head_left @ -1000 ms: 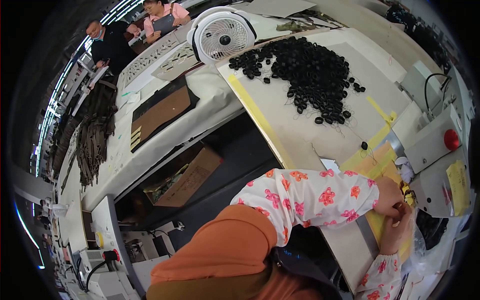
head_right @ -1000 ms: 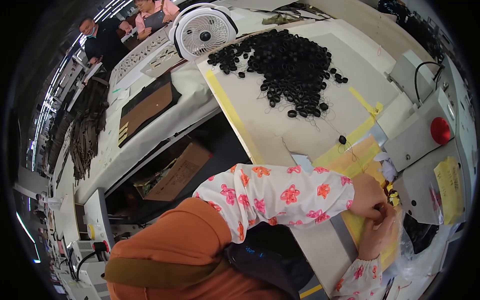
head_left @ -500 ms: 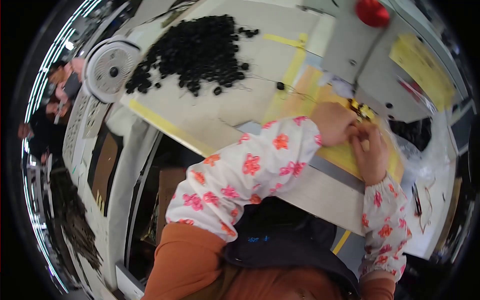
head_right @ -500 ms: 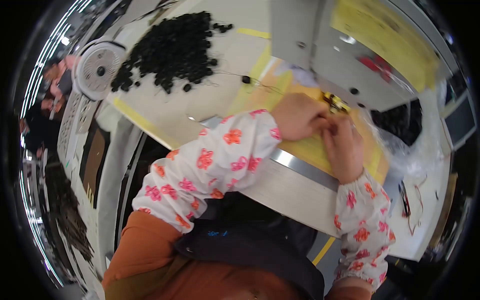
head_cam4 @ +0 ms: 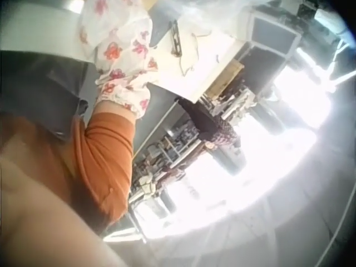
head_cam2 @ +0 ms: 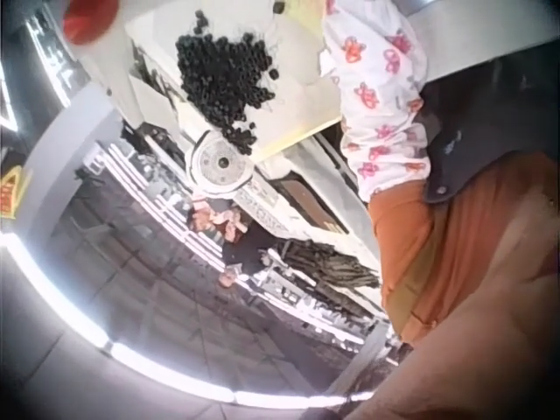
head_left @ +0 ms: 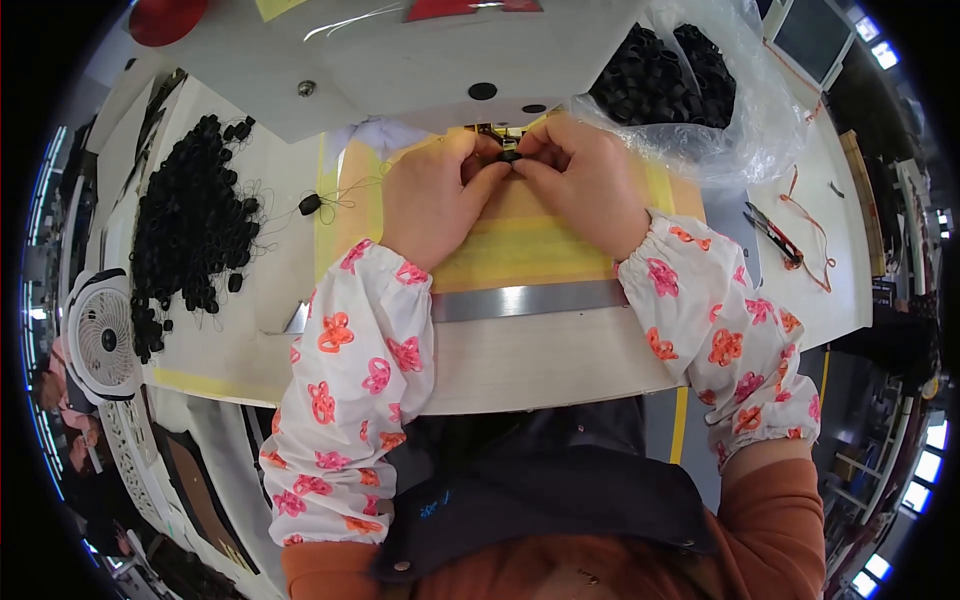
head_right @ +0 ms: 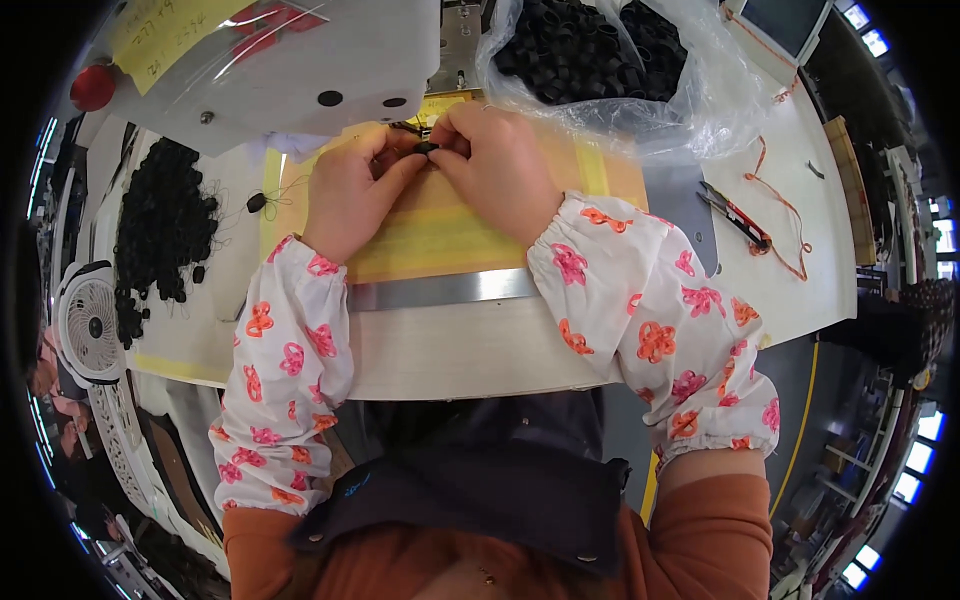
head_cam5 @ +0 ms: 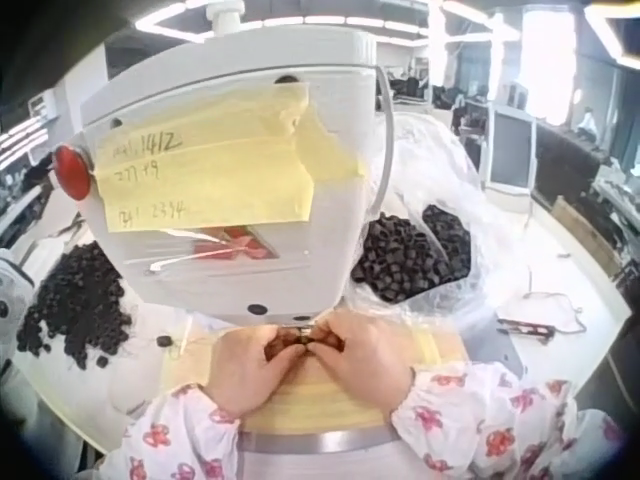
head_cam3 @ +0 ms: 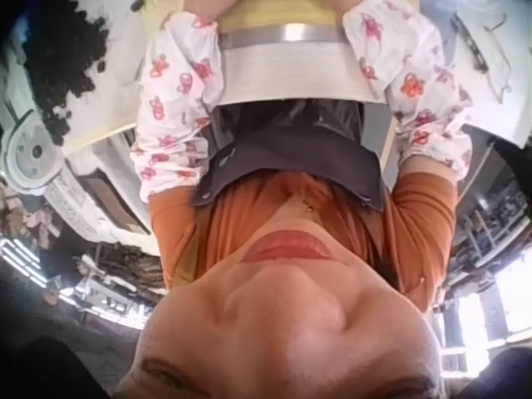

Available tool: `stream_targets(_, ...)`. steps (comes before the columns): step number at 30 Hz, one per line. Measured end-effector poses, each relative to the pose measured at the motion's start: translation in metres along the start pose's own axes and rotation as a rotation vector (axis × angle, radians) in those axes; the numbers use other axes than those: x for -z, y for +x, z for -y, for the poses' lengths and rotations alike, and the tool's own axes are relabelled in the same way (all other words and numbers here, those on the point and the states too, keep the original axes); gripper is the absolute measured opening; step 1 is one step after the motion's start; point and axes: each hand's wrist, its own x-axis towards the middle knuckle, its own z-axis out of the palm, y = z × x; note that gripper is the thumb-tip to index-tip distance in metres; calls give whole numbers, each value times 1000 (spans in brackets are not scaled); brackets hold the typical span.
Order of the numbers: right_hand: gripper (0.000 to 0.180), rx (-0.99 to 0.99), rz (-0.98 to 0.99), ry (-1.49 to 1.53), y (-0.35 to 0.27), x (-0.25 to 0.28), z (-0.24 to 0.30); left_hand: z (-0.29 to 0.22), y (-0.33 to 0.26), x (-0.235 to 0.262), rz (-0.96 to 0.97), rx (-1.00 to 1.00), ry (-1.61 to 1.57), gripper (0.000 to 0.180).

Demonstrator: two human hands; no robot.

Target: Attaching plastic hardware components to a leather strap using an industrial sewing machine.

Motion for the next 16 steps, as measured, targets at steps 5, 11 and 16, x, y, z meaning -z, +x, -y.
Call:
stream_targets(5,9,109,-54,-39,8,-1,-6,-1,8,0,-23,44,22,20)
stream_targets(11,6,143,-56,-68,13,0,-7,2,11,1,-51,130,-9,24)
stream_targets(16,6,130,-66,-104,12,0,-5,-2,12,5,36,201,19,26)
